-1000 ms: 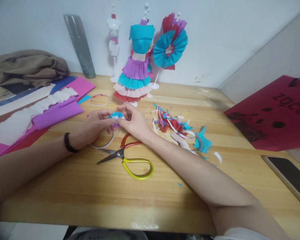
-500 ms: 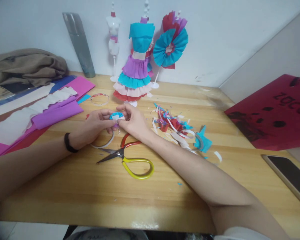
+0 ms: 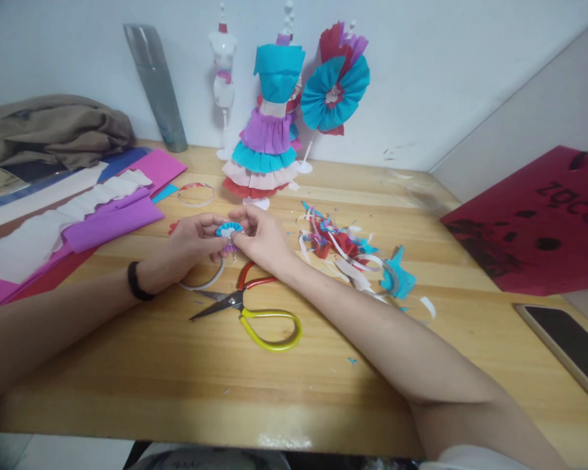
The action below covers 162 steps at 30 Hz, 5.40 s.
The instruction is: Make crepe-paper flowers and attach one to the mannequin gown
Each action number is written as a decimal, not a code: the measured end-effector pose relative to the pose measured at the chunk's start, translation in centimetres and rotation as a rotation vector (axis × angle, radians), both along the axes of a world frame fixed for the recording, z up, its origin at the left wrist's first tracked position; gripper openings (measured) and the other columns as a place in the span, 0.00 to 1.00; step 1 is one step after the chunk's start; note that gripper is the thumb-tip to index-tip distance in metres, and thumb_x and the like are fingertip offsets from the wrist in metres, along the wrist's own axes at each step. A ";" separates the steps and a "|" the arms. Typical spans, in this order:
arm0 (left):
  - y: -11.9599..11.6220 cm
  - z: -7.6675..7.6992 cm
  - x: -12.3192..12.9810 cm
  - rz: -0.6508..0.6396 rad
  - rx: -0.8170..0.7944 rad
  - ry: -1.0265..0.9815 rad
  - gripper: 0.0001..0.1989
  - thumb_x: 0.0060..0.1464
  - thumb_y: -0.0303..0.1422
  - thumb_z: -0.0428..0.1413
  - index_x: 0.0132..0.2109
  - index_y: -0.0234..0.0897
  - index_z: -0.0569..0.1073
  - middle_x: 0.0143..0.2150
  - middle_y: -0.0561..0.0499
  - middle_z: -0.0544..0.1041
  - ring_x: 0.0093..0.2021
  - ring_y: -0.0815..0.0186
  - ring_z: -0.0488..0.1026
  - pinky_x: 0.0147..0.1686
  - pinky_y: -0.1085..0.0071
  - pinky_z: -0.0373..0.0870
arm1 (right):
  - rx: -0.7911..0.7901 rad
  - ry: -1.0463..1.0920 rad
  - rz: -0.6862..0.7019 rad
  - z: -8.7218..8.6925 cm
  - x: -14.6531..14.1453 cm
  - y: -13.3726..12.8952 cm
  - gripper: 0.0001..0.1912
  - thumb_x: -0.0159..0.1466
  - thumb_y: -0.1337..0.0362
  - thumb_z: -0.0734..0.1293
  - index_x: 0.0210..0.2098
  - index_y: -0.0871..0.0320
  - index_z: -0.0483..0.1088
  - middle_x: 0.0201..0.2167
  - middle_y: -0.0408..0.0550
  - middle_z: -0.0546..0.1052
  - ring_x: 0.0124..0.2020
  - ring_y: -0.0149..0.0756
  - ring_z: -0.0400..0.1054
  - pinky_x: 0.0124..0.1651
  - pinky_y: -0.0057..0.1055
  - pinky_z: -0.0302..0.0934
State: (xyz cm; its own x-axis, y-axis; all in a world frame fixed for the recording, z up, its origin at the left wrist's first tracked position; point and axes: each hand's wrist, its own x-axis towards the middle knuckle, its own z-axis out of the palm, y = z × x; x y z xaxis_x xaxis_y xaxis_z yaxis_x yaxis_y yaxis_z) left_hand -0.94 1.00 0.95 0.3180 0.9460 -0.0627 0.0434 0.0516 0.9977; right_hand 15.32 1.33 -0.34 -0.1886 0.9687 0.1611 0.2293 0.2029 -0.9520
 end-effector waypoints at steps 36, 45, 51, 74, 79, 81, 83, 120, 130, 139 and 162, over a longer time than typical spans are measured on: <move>0.3 0.2 -0.3 0.014 -0.052 -0.049 0.03 0.51 0.26 0.58 0.32 0.29 0.73 0.20 0.51 0.75 0.17 0.74 0.68 0.19 0.80 0.66 | 0.172 0.040 -0.160 0.1 0.6 0.1 0.08 0.56 0.58 0.67 0.32 0.56 0.69 0.24 0.40 0.69 0.26 0.32 0.62 0.31 0.31 0.56; 0.8 0.2 -0.4 0.021 -0.127 -0.208 0.03 0.50 0.26 0.59 0.30 0.28 0.74 0.23 0.51 0.75 0.20 0.74 0.71 0.20 0.80 0.67 | 0.222 -0.191 -0.188 0.7 0.0 -0.8 0.05 0.57 0.64 0.66 0.27 0.58 0.70 0.19 0.41 0.68 0.22 0.30 0.59 0.27 0.29 0.52; 0.7 0.1 -0.3 0.020 -0.153 -0.222 0.02 0.49 0.24 0.60 0.31 0.28 0.74 0.23 0.51 0.76 0.20 0.73 0.72 0.20 0.80 0.67 | 0.159 -0.180 -0.200 0.8 -0.1 -0.7 0.05 0.56 0.64 0.68 0.27 0.60 0.71 0.18 0.40 0.67 0.21 0.29 0.57 0.26 0.28 0.51; 1.0 -0.4 -0.6 -0.101 -0.086 -0.233 0.12 0.51 0.34 0.65 0.32 0.29 0.74 0.23 0.51 0.76 0.20 0.73 0.71 0.21 0.80 0.68 | 0.605 -0.584 -0.149 1.3 1.1 -0.4 0.07 0.59 0.69 0.63 0.24 0.56 0.65 0.20 0.42 0.70 0.22 0.30 0.59 0.29 0.30 0.52; 1.1 -0.5 -0.7 -0.111 -0.067 -0.221 0.13 0.50 0.35 0.66 0.32 0.30 0.73 0.22 0.51 0.75 0.19 0.74 0.71 0.21 0.80 0.67 | 0.608 -0.659 -0.118 1.7 1.3 -0.4 0.06 0.60 0.68 0.63 0.27 0.56 0.67 0.23 0.44 0.71 0.25 0.33 0.61 0.31 0.31 0.51; 1.1 -0.6 -0.8 -0.116 -0.058 -0.219 0.14 0.48 0.37 0.67 0.32 0.30 0.73 0.22 0.51 0.75 0.19 0.73 0.71 0.21 0.79 0.68 | 0.577 -0.661 -0.114 2.0 1.2 -0.6 0.06 0.60 0.68 0.63 0.26 0.56 0.67 0.22 0.44 0.71 0.25 0.33 0.61 0.32 0.31 0.52; 1.2 -0.5 -0.8 -0.121 -0.059 -0.212 0.15 0.46 0.37 0.68 0.32 0.30 0.74 0.23 0.51 0.75 0.20 0.73 0.71 0.22 0.79 0.68 | 0.524 -0.637 -0.119 2.3 1.1 -0.8 0.06 0.59 0.69 0.63 0.25 0.56 0.66 0.21 0.43 0.70 0.24 0.32 0.61 0.31 0.31 0.51; 1.4 -0.6 -1.1 -0.168 -0.069 -0.164 0.07 0.44 0.30 0.63 0.31 0.31 0.75 0.21 0.52 0.75 0.19 0.75 0.68 0.21 0.79 0.64 | 0.339 -0.551 -0.090 3.3 1.3 -0.4 0.06 0.55 0.72 0.65 0.23 0.57 0.67 0.19 0.41 0.70 0.22 0.30 0.60 0.28 0.30 0.50; 1.1 -0.3 -1.1 -0.220 -0.102 -0.165 0.07 0.44 0.31 0.64 0.28 0.33 0.74 0.21 0.51 0.73 0.19 0.74 0.67 0.22 0.78 0.64 | 0.369 -0.530 -0.072 3.3 1.4 -0.6 0.07 0.56 0.72 0.65 0.24 0.55 0.67 0.19 0.41 0.69 0.23 0.32 0.61 0.30 0.31 0.51; 1.3 -0.5 -1.1 -0.190 -0.109 -0.203 0.09 0.43 0.30 0.65 0.31 0.31 0.74 0.22 0.52 0.74 0.20 0.75 0.68 0.22 0.79 0.64 | 0.361 -0.461 -0.081 3.8 1.7 -0.6 0.07 0.58 0.69 0.64 0.24 0.56 0.66 0.21 0.42 0.69 0.24 0.31 0.58 0.30 0.30 0.51; 1.0 -0.4 -0.8 -0.124 -0.048 -0.235 0.11 0.44 0.30 0.65 0.35 0.28 0.75 0.22 0.52 0.74 0.21 0.74 0.69 0.22 0.79 0.64 | -0.009 -0.144 -0.083 2.3 1.2 0.3 0.09 0.51 0.61 0.68 0.19 0.58 0.66 0.18 0.40 0.64 0.21 0.27 0.52 0.26 0.28 0.46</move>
State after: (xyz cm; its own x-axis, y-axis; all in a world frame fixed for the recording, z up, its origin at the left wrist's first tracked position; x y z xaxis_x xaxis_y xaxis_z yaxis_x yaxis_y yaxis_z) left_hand -1.75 1.97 0.55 0.4423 0.8967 -0.0172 -0.1797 0.1074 0.9778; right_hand 16.55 1.65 1.99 -0.1283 0.9832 0.1298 0.3793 0.1696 -0.9096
